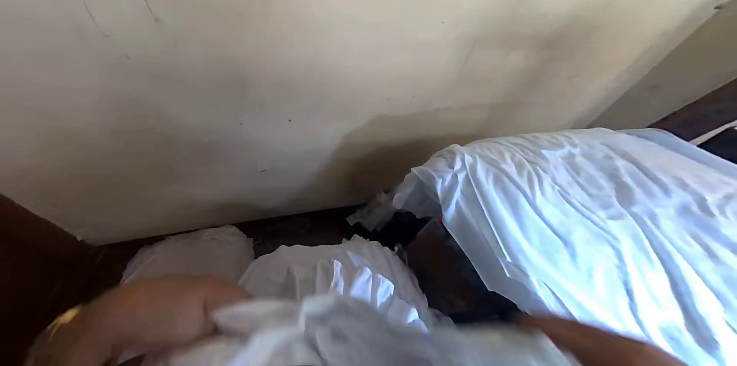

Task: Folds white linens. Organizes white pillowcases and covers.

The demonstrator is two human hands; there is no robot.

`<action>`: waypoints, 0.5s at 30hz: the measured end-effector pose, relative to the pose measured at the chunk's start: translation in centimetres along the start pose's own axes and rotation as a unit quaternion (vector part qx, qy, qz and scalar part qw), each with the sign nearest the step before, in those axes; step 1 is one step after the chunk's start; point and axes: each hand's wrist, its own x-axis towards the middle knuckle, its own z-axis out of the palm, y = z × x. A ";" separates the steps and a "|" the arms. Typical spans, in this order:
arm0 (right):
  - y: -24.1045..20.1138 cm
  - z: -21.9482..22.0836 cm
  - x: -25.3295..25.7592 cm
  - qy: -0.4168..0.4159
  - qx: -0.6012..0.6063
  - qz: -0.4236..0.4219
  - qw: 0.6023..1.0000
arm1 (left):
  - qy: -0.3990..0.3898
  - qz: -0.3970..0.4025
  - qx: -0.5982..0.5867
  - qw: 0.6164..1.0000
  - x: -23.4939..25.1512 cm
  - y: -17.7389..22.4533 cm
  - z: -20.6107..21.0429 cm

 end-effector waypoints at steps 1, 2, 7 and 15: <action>0.6 -0.5 2.8 0.028 -0.014 0.007 0.999 | 0.047 -0.038 -0.013 0.998 1.0 -0.6 -1.7; 1.5 -0.3 5.4 0.084 -0.041 0.005 0.996 | 0.110 -0.080 -0.028 0.990 2.0 -1.2 -3.0; 7.2 7.7 15.4 0.136 -0.054 0.043 0.988 | 0.407 -0.067 -0.100 0.905 12.5 -7.6 -1.0; 15.3 22.4 8.9 0.016 0.028 0.125 0.992 | 0.421 -0.151 -0.029 0.894 17.7 -15.1 17.9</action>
